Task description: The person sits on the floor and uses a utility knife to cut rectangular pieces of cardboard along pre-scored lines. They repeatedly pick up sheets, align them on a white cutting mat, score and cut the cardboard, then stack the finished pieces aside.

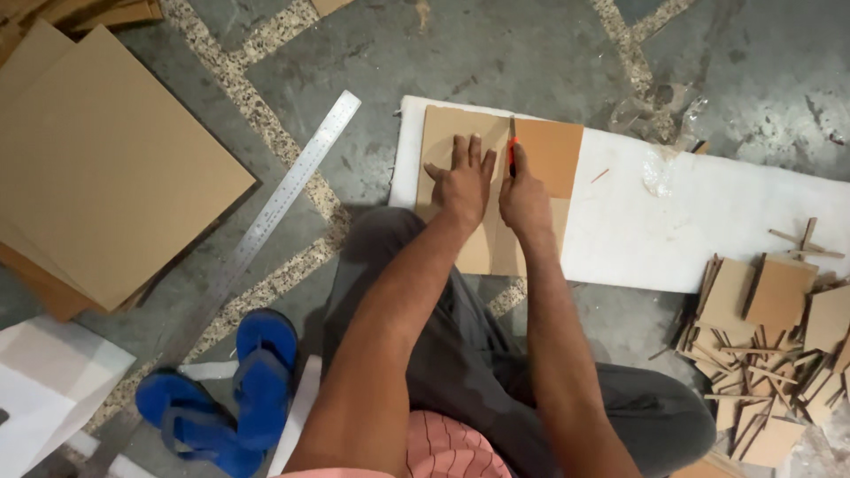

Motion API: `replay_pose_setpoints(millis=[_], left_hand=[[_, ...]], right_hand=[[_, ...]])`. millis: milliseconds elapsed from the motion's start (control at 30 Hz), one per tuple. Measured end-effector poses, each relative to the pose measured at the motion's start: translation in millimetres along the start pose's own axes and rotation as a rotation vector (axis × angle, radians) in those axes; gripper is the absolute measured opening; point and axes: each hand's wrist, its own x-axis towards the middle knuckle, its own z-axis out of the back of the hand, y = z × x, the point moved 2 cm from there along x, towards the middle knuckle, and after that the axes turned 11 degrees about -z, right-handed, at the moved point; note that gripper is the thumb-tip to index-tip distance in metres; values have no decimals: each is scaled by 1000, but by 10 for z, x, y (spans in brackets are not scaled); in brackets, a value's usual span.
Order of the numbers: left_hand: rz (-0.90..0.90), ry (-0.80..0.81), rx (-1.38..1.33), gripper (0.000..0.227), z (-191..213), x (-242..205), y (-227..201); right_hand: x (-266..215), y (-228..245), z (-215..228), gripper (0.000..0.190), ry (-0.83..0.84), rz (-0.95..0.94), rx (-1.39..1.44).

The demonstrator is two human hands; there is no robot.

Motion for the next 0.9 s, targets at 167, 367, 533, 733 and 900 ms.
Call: replay_pose_setpoints(millis=[167,367,533,733,900], left_hand=[[-10,32,36,68,21,-7,-11],[-17,47,23,75,71,-46,-14],[-2,50,-30,72,44,-14,-1],[10,3,-4,68,-36,-9,-32],[9,-3,11,67,-11,2,0]], right_hand=[[10,436,274,51,174,-195,-87],[122,726,528,48,347,-268,-179],[-273,529,504,54,347,-314,-166],[-808,403,556,64,407,-342,-180],[-860,449,573,62,430,-372,-180]])
